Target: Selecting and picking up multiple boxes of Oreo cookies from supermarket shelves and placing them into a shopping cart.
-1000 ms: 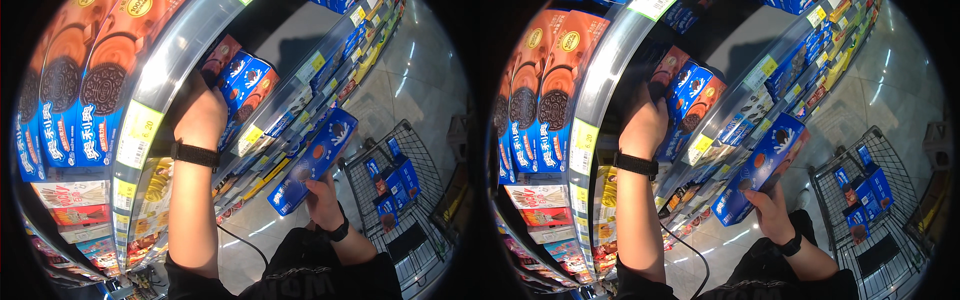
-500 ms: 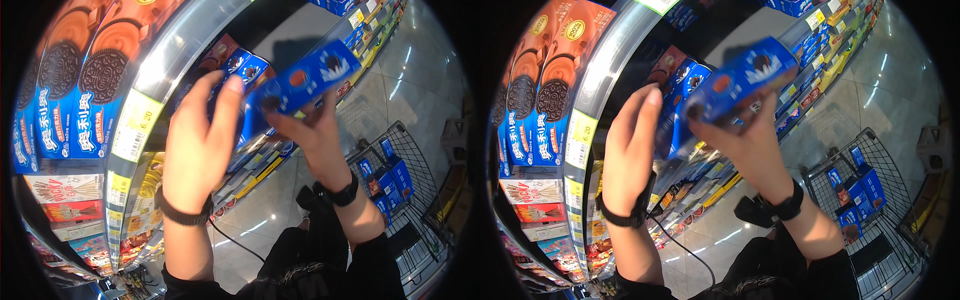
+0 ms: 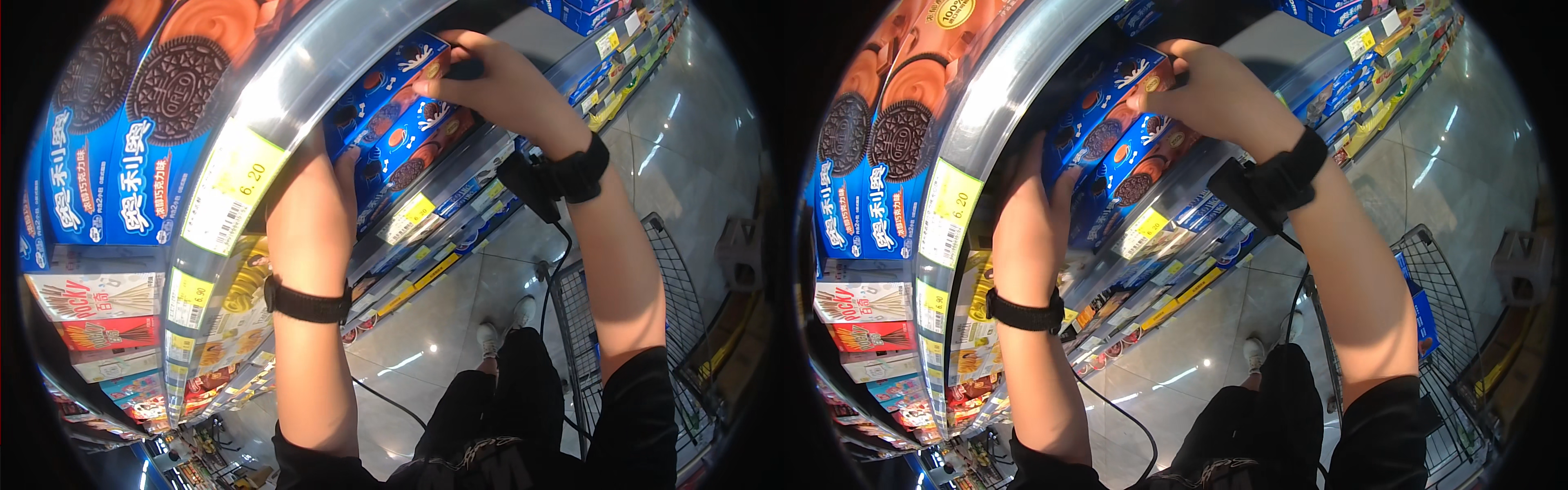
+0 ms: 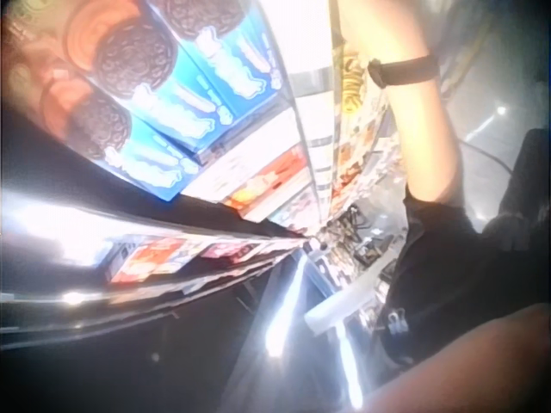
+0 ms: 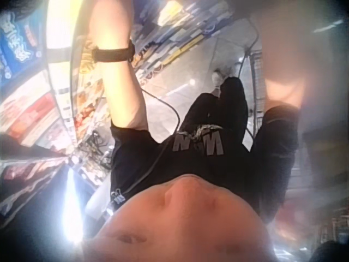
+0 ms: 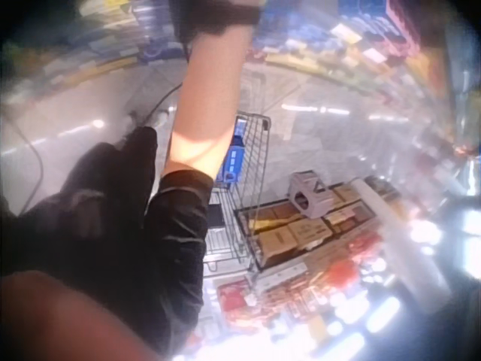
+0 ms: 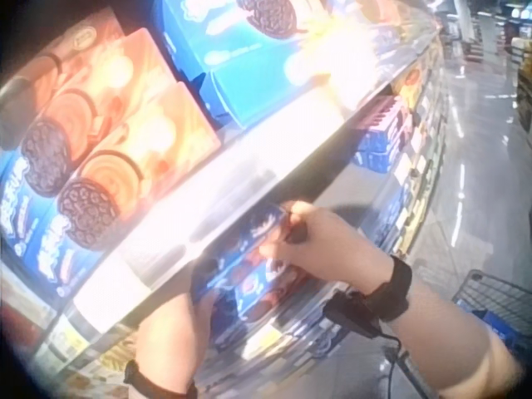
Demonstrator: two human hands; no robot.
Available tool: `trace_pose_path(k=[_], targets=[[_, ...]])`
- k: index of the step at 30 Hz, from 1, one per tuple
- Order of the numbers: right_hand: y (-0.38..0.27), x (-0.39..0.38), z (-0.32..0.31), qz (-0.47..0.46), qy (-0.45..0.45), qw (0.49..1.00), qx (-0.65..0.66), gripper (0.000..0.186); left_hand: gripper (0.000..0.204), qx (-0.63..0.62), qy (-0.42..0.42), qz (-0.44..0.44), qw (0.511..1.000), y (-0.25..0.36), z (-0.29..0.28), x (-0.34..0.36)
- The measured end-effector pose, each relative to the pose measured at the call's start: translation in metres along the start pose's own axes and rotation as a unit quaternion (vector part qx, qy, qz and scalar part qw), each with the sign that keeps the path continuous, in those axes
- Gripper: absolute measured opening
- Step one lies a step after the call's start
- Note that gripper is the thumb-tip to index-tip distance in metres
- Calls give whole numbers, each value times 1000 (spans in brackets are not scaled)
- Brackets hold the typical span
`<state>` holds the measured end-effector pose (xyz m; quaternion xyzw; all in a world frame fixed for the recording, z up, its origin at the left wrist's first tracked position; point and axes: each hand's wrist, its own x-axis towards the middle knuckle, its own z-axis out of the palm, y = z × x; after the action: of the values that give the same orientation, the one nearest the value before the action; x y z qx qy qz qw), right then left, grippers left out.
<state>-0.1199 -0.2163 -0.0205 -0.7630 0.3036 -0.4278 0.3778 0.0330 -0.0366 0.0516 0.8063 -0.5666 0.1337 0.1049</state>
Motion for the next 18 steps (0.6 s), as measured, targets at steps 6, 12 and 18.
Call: trace_pose_path(k=[6, 12, 18], targets=[[-7, -1, 23, -8, -3, 999, -44, 39, 47, 74, -16, -46, 996, -7, 12, 3], [-10, -7, 21, 16, 13, 999, -37, 35, 50, 65, -4, -72, 995, 7, 15, 5], [-20, -53, -66, 15, 80, 995, -49, 32, 39, 2, 71, 51, 996, 28, 3, -9]])
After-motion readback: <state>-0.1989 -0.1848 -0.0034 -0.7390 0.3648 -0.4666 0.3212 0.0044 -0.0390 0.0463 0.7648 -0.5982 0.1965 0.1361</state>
